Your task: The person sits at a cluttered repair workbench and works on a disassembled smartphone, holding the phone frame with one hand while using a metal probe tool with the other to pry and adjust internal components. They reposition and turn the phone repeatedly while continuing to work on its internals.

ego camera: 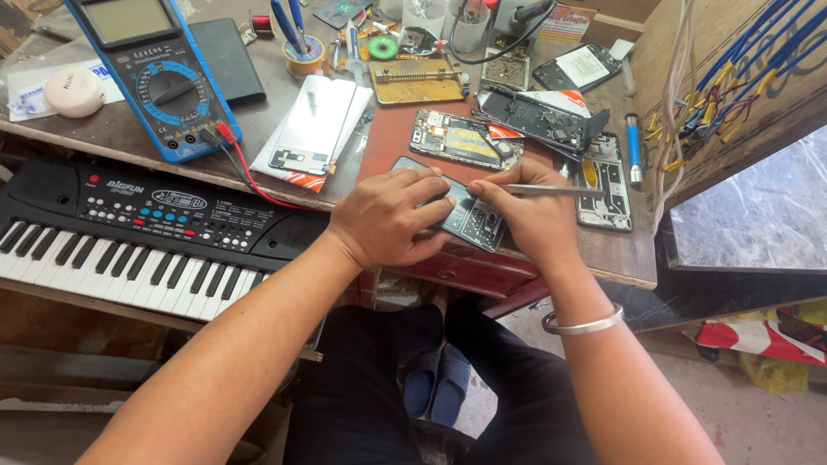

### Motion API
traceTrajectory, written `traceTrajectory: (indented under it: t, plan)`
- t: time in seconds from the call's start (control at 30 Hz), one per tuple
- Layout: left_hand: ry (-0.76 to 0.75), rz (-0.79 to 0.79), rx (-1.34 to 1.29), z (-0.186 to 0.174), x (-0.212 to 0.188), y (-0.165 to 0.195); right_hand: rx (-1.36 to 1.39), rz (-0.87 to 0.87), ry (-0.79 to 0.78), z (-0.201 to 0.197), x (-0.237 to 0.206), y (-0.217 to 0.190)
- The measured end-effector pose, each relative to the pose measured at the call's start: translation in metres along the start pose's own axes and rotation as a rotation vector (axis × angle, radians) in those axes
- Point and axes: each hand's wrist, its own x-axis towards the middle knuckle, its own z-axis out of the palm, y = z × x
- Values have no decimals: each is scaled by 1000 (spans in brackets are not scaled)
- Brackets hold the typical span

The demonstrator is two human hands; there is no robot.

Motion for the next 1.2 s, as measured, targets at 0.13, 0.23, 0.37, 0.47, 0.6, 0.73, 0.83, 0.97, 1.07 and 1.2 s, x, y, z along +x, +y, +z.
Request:
traceTrajectory:
  t: [0.13,0.23,0.37,0.47,0.6,0.73,0.83,0.97,1.07,1.2]
  plan:
    - [-18,-5,18,-1,1,0,-58,-35,33,-1,-2,-2]
    - [-27,2,23,-1,1,0,-30,6,57,4,-1,-3]
    - [-14,-5,13,2,1,2,-86,-34,38,4,-4,-5]
    - [-6,-4,20,2,1,2,-119,-11,5,-5,-2,-12]
    - [-16,-8,29,0,4,2,-412,-19,-42,-10,20,-20]
    - [6,-14,34,-3,5,4,-277,-34,-128,-6,26,-19]
    - [-15,-23,19,-5,4,5,-334,-108,-62,-7,16,-13]
    - [-8,-13,23,-4,3,2,-191,-179,-41,-2,12,-1]
    - [-12,-16,20,0,4,0,-194,-206,-26,4,19,5]
    - [0,-26,2,1,4,-1,-255,-267,-30,2,19,5]
